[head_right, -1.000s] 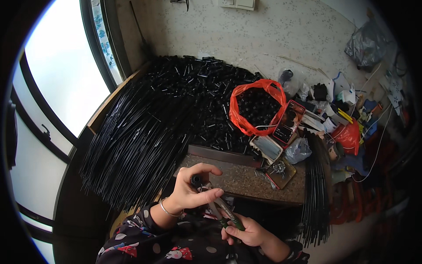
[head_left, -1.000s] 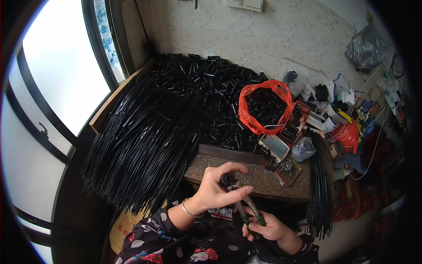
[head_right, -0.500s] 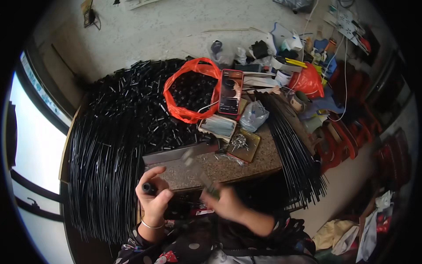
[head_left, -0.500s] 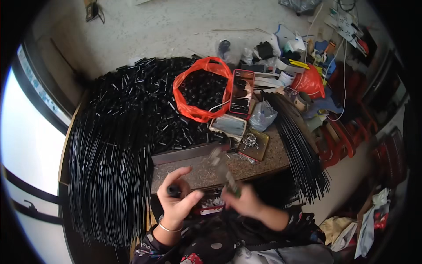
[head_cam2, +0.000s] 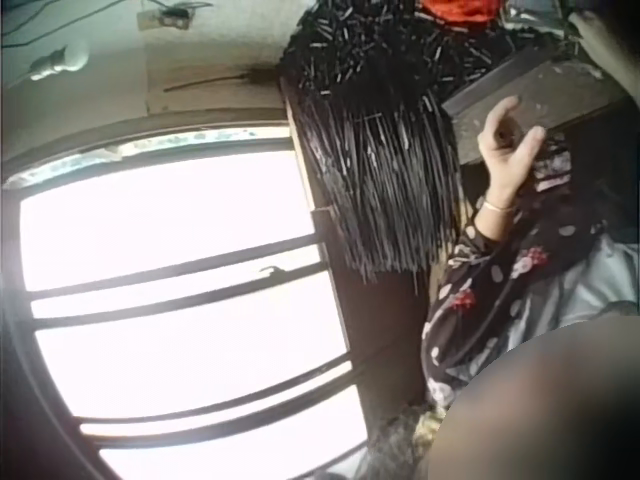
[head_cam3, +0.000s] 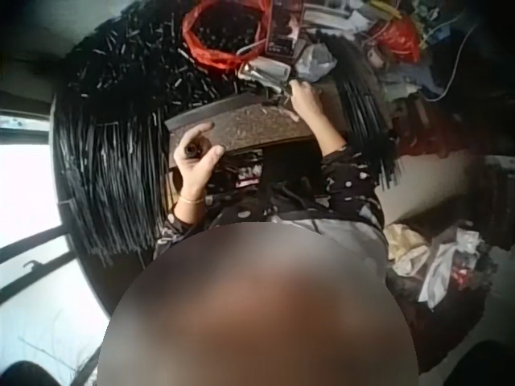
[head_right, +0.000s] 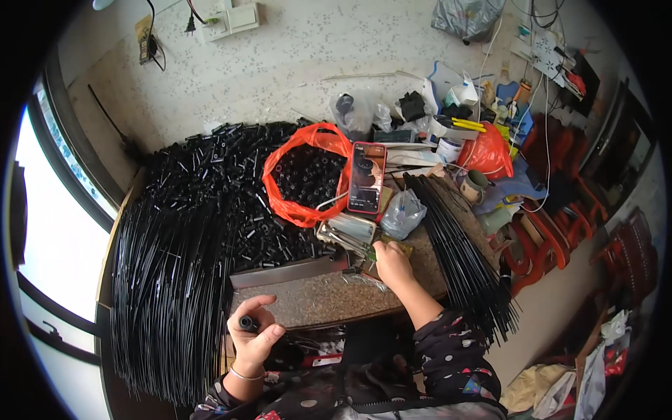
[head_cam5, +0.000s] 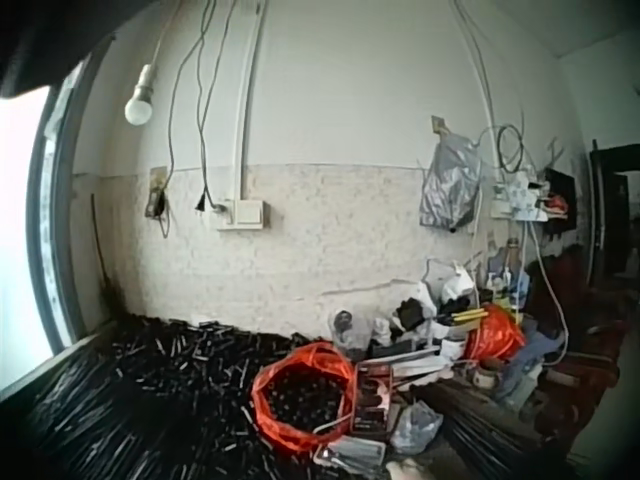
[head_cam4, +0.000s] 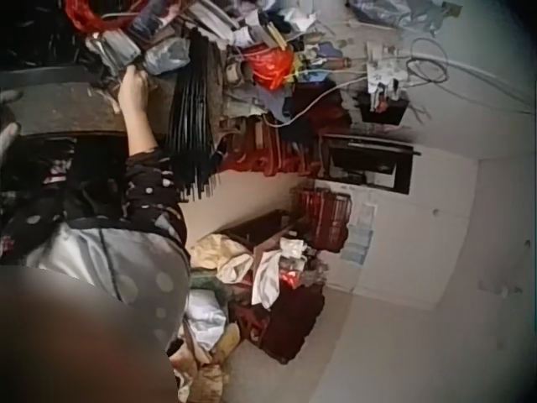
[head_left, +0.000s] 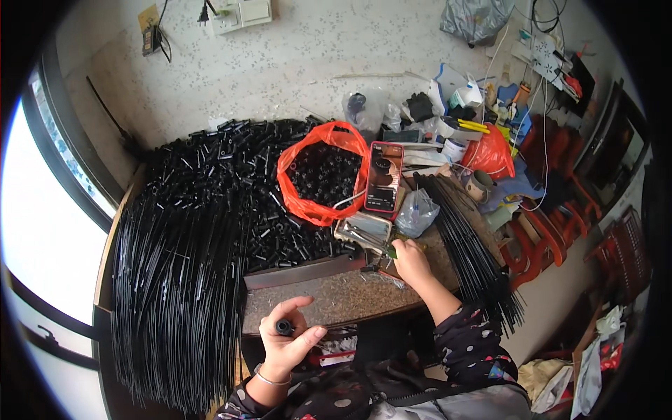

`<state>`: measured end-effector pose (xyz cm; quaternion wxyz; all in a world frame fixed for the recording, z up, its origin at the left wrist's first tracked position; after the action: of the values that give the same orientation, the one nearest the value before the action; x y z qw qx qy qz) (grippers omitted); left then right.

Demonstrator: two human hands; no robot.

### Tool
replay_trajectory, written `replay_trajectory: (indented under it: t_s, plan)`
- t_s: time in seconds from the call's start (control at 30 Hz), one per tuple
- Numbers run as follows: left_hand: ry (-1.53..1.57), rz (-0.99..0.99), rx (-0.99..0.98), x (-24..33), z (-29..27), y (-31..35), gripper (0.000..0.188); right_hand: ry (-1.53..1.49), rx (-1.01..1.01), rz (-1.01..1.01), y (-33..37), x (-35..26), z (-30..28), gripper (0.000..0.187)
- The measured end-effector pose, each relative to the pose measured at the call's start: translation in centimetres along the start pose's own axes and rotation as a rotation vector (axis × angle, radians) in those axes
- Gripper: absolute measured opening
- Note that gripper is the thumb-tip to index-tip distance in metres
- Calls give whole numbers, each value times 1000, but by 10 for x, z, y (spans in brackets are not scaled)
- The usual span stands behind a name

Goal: Manually assembling or processing bundles of black wires at a production workstation.

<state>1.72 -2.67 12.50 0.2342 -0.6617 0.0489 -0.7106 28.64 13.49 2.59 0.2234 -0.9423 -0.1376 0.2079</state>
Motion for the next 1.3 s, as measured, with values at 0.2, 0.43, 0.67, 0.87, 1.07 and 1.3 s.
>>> replay_trajectory:
  t_s: [0.2,0.43,0.67,0.87,1.07,1.3]
  plan:
    - [-16,-7,5,3,-1,5,40,-162,120,139,-2,18,-2,28]
    - [-9,21,-33,17,3,14,31,32,-29,-22,-4,4,4,20]
    - [12,11,8,22,-7,25,29,-11,7,-24,2,0,-2,24]
    - [10,-10,-25,20,-4,28,29,-116,118,69,4,18,1,32]
    - [-8,-23,-148,27,8,23,29,-355,220,195,5,2,-14,25]
    - [-84,41,-75,26,32,14,60,-1690,-166,455,55,-180,-93,27]
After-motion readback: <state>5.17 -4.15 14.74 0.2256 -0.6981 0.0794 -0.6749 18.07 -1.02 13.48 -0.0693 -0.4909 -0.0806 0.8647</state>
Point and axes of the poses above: each hand's wrist, its own y-axis away from the middle knuckle, its own z-axis out of the palm, x = y × z, the point moved 3 cm from there along -y, towards the middle knuckle, and after that the axes turned 10 degrees about x, right-handed, at the moved point
